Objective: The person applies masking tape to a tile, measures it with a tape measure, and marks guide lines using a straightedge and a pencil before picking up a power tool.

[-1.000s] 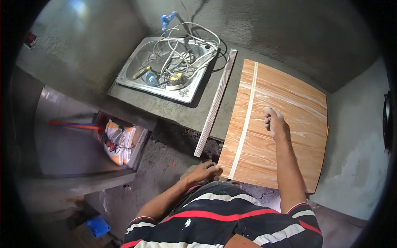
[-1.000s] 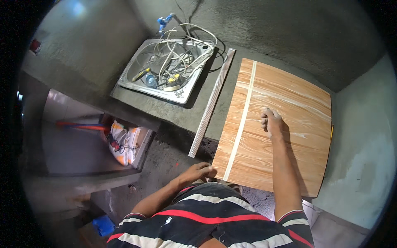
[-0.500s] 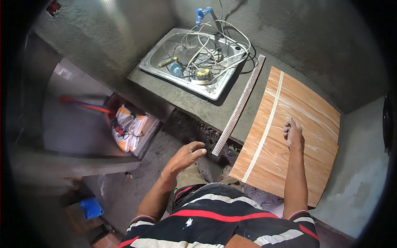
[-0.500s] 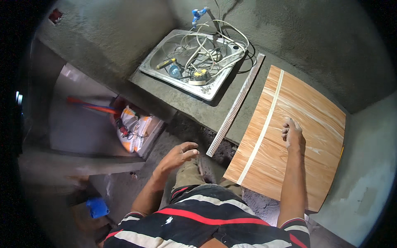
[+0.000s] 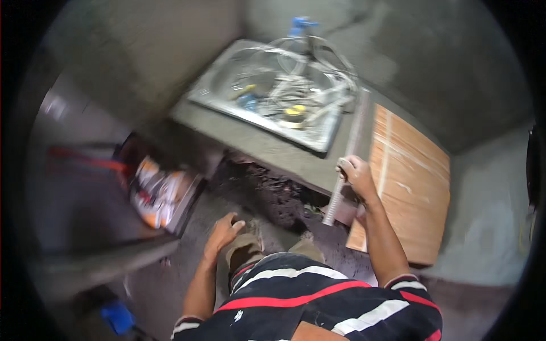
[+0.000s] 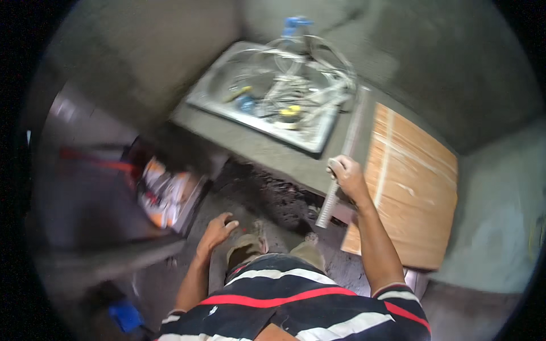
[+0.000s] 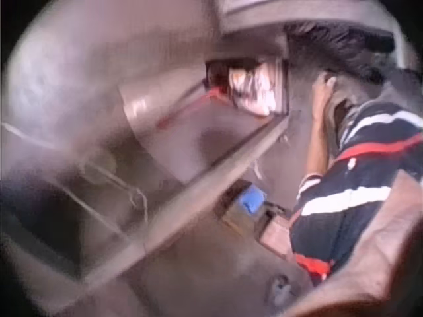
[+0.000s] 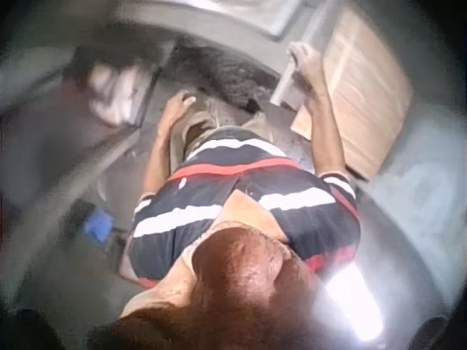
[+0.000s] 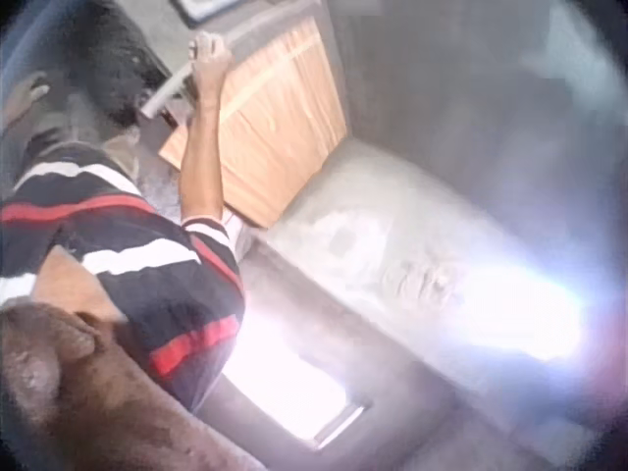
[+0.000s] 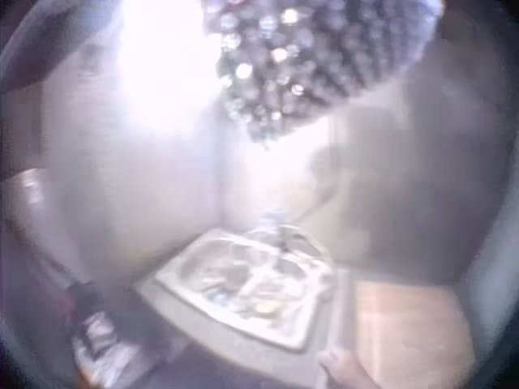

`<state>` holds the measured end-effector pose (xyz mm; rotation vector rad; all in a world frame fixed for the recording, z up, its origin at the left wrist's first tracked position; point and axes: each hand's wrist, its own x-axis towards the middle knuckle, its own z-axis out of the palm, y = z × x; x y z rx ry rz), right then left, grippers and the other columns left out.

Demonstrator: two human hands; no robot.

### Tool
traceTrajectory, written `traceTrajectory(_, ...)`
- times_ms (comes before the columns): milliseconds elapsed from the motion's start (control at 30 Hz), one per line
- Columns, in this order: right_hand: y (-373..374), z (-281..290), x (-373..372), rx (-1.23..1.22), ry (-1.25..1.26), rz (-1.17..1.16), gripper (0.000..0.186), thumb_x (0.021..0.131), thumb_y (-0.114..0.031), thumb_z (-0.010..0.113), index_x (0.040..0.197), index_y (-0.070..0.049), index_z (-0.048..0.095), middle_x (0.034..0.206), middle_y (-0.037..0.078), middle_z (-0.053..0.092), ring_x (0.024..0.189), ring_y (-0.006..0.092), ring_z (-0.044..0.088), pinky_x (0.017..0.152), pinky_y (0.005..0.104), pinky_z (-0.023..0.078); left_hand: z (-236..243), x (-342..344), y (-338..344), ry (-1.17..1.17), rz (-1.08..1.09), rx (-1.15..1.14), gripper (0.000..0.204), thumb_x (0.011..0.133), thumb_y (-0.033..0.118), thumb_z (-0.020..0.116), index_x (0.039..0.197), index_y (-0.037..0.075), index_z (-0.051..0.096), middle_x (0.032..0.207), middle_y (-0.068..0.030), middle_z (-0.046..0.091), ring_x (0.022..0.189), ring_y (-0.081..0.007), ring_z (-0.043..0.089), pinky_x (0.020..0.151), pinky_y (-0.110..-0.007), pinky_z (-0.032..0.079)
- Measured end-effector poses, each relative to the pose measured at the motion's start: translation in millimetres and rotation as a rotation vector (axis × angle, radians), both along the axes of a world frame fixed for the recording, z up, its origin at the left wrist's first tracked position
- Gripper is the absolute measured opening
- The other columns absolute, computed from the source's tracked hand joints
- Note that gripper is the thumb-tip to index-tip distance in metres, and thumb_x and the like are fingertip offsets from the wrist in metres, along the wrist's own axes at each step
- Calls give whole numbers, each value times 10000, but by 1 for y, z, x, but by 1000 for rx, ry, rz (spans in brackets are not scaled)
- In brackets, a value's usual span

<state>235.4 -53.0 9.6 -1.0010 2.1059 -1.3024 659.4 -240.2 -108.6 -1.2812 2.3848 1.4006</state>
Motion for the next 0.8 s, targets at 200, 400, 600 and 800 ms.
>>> traceTrajectory(200, -68, 24, 53, 92, -116, 250, 277, 1058, -272, 621, 1003, -20, 722, 828, 58, 705, 678, 115, 616, 626, 281, 499, -72, 149, -8, -230, 449, -120, 609, 954, 457, 687, 1377, 20, 659, 1336, -283, 682, 1263, -475, 637, 1072, -533, 503)
traceTrajectory(400, -164, 12, 101, 60, -216, 643, 264, 1078, -281, 623, 987, -44, 695, 866, 26, 690, 738, 98, 605, 667, 256, 482, -122, 300, 170, -386, 889, -8, 539, 948, 450, 662, 1203, -22, 714, 1271, -312, 691, 1237, -452, 661, 1035, -534, 517)
traceTrajectory(600, -202, 10, 239, 96, -145, 1012, 231, 1090, -228, 614, 976, -41, 687, 827, -20, 637, 713, 65, 526, 658, 252, 431, -161, 312, 382, -241, 1410, 446, 506, 897, 432, 721, 1113, -25, 720, 810, -191, 737, 685, -345, 694, 662, -514, 530)
traceTrajectory(800, -216, 8, 384, 226, -3, 1363, 261, 1069, -204, 662, 943, 25, 668, 792, 18, 642, 740, 102, 558, 666, 285, 451, -195, 335, 424, -6, 1867, 517, 323, 879, 317, 726, 867, -2, 780, 697, -172, 694, 612, -283, 665, 588, -439, 519)
